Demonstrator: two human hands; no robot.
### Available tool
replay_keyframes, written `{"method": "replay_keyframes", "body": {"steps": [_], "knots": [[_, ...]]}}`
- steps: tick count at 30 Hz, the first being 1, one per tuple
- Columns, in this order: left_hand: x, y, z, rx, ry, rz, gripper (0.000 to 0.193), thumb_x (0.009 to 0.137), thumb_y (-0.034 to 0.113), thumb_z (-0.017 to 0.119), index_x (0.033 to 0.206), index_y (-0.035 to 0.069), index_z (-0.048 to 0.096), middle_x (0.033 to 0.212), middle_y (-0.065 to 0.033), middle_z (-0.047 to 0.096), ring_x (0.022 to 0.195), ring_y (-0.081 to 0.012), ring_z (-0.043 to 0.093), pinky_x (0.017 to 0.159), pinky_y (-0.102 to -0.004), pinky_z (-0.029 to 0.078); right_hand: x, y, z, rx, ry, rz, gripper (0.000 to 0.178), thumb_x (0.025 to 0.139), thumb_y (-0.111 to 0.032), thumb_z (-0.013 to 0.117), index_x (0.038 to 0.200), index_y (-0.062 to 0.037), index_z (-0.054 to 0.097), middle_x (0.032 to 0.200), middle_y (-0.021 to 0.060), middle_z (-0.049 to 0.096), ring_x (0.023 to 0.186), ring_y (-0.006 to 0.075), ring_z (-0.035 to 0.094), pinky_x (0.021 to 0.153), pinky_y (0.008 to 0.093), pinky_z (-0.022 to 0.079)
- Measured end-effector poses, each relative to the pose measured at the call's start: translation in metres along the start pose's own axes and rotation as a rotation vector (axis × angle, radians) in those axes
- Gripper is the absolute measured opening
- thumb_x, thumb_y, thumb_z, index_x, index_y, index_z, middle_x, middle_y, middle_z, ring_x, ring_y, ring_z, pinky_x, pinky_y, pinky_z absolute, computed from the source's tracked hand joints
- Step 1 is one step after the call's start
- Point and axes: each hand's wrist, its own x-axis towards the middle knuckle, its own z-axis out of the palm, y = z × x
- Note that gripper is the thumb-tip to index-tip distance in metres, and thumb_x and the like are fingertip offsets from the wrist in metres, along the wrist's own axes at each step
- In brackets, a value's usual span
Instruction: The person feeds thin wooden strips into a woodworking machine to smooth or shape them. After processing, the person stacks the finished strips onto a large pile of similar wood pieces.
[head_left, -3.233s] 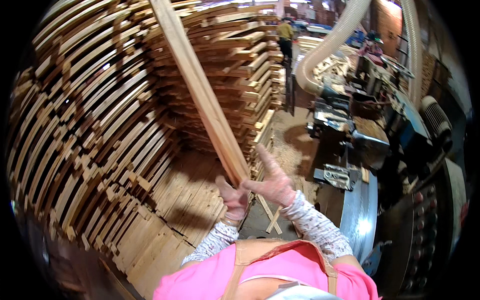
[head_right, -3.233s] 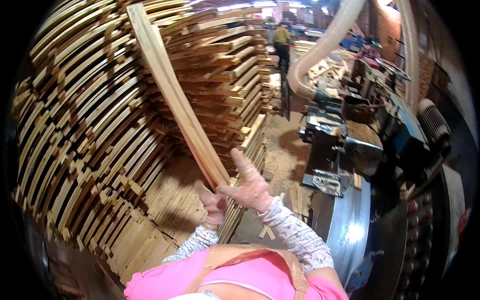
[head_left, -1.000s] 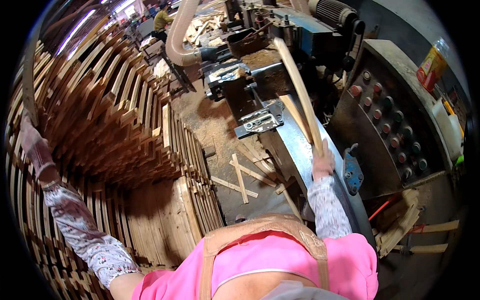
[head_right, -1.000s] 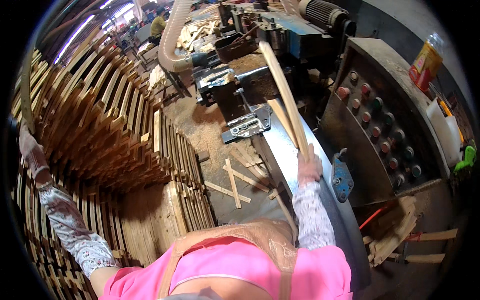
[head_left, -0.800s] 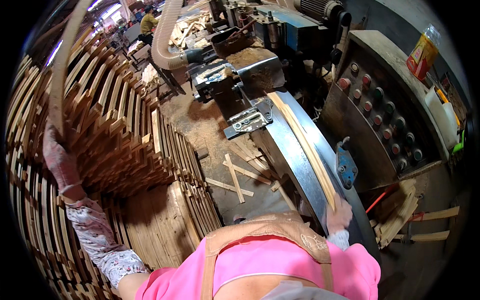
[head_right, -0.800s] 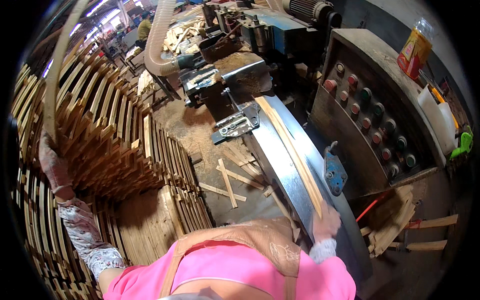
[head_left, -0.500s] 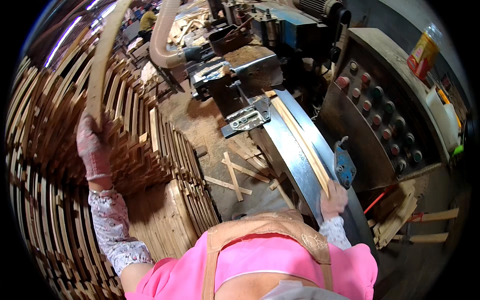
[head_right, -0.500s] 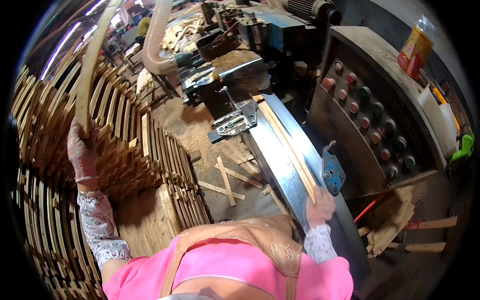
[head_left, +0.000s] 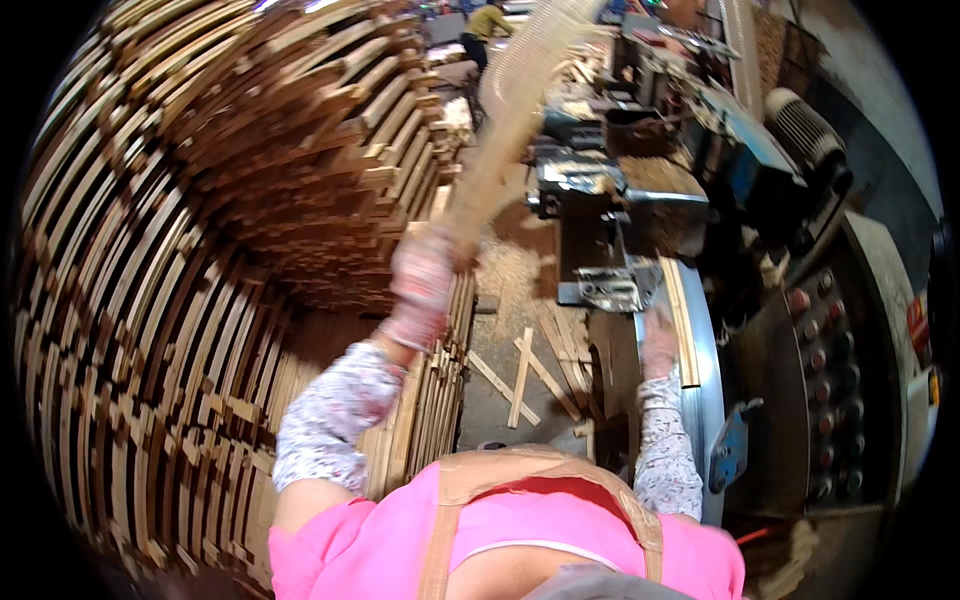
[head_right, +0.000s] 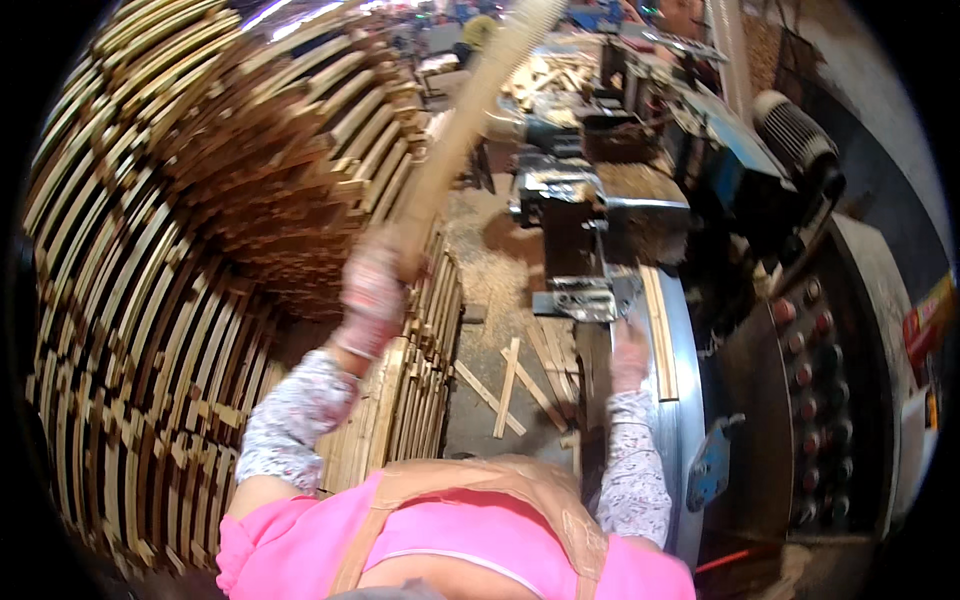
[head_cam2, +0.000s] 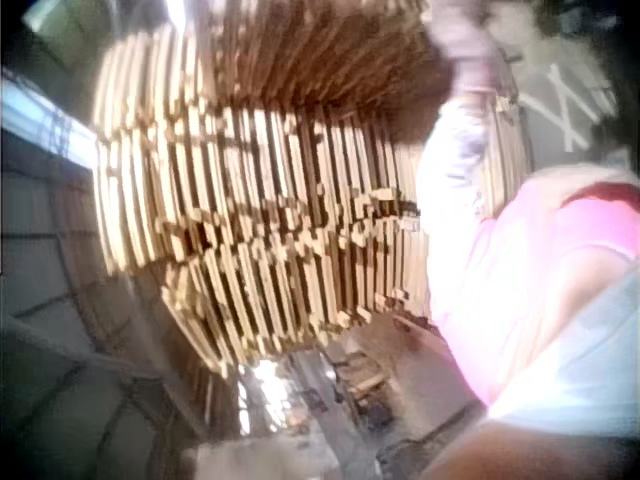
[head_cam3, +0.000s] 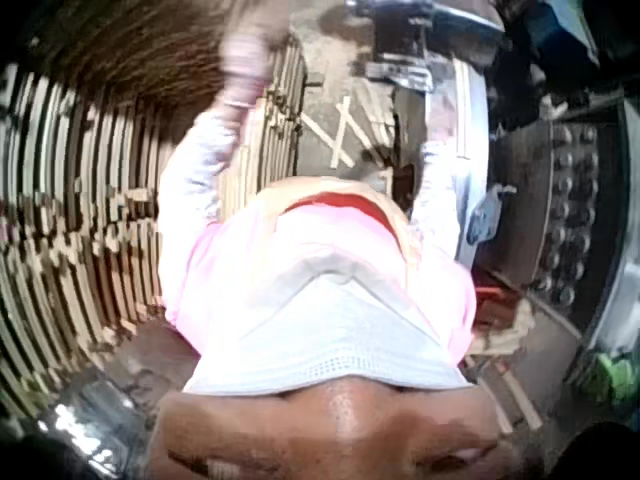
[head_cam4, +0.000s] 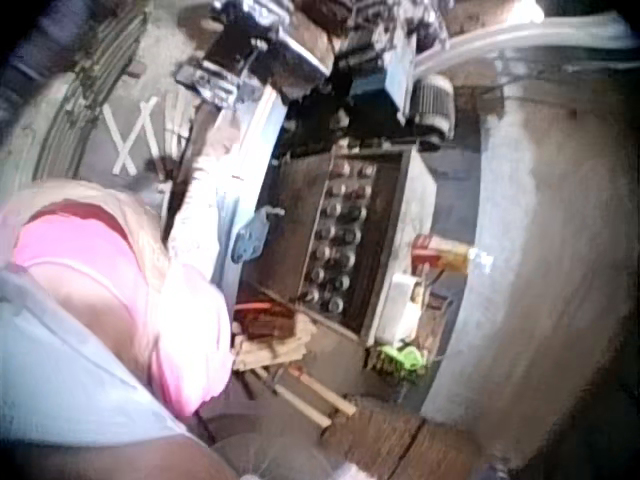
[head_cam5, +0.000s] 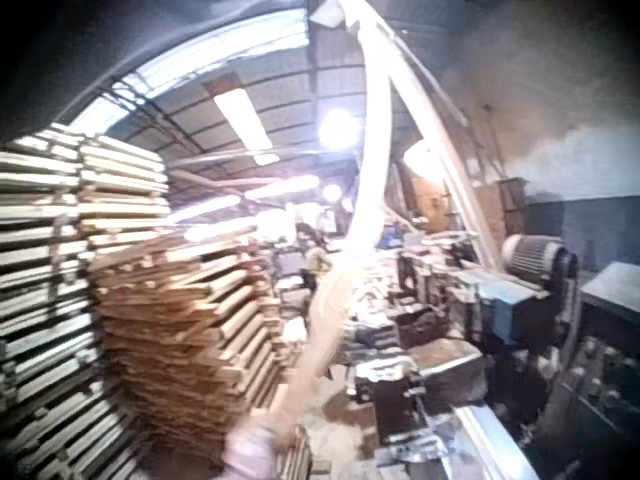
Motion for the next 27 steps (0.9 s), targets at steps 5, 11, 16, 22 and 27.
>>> {"method": "replay_keyframes", "body": {"steps": [5, 11, 16, 22, 27], "knots": [[-0.07, -0.052, 0.063, -0.055, -0.538, -0.411, 0.051, 0.103, 0.029, 0.069, 0.144, 0.003, 0.058, 0.136, -0.0178, 0.066, 0.128, -0.0312, 0.063, 0.109, -0.0382, 0.053, -0.01, -0.172, 0.163, 0.707, -0.32, 0.182, 0.03, 0.108, -0.023, 0.065, 0.121, 0.0036, 0.068, 0.107, 0.0133, 0.077, 0.089, 0.0207, 0.072, 0.076, 0.031, 0.059], [0.152, 0.07, -0.031, 0.518, -0.143, 0.822, 0.063, 0.102, 0.037, 0.067, 0.153, 0.005, 0.05, 0.145, -0.0231, 0.06, 0.128, -0.0321, 0.064, 0.108, -0.0397, 0.055, -0.069, -0.108, 0.02, -0.473, -0.107, 0.185, 0.061, 0.094, -0.029, 0.073, 0.146, 0.0004, 0.06, 0.122, 0.0199, 0.073, 0.113, 0.0314, 0.07, 0.099, 0.0422, 0.054], [0.29, 0.205, -0.133, 1.295, 0.364, 0.987, 0.061, 0.093, 0.019, 0.074, 0.148, 0.003, 0.055, 0.132, -0.0172, 0.07, 0.121, -0.0302, 0.069, 0.107, -0.0429, 0.057, -0.205, -0.06, -0.133, -1.151, 0.047, 0.13, 0.059, 0.08, -0.001, 0.071, 0.139, -0.0065, 0.062, 0.118, 0.0251, 0.064, 0.115, 0.047, 0.058, 0.101, 0.054, 0.048], [0.347, 0.24, -0.128, 1.615, 0.18, 0.24, 0.04, 0.093, 0.028, 0.073, 0.132, 0.021, 0.066, 0.119, -0.0103, 0.075, 0.109, -0.0296, 0.071, 0.096, -0.0425, 0.058, -0.236, 0.008, -0.17, -1.447, 0.192, -0.08, 0.039, 0.096, -0.038, 0.065, 0.127, -0.0143, 0.071, 0.106, 0.0188, 0.07, 0.1, 0.0414, 0.066, 0.087, 0.0538, 0.053], [0.393, 0.248, -0.204, 0.698, 0.014, 0.536, 0.006, 0.093, 0.012, 0.075, 0.099, 0.012, 0.075, 0.09, -0.0071, 0.076, 0.076, -0.0213, 0.068, 0.068, -0.0366, 0.053, -0.093, 0.045, -0.077, -1.346, 0.191, -0.176, 0.023, 0.095, -0.019, 0.067, 0.114, -0.0071, 0.068, 0.107, 0.0181, 0.065, 0.103, 0.0416, 0.062, 0.09, 0.0523, 0.051]]}}
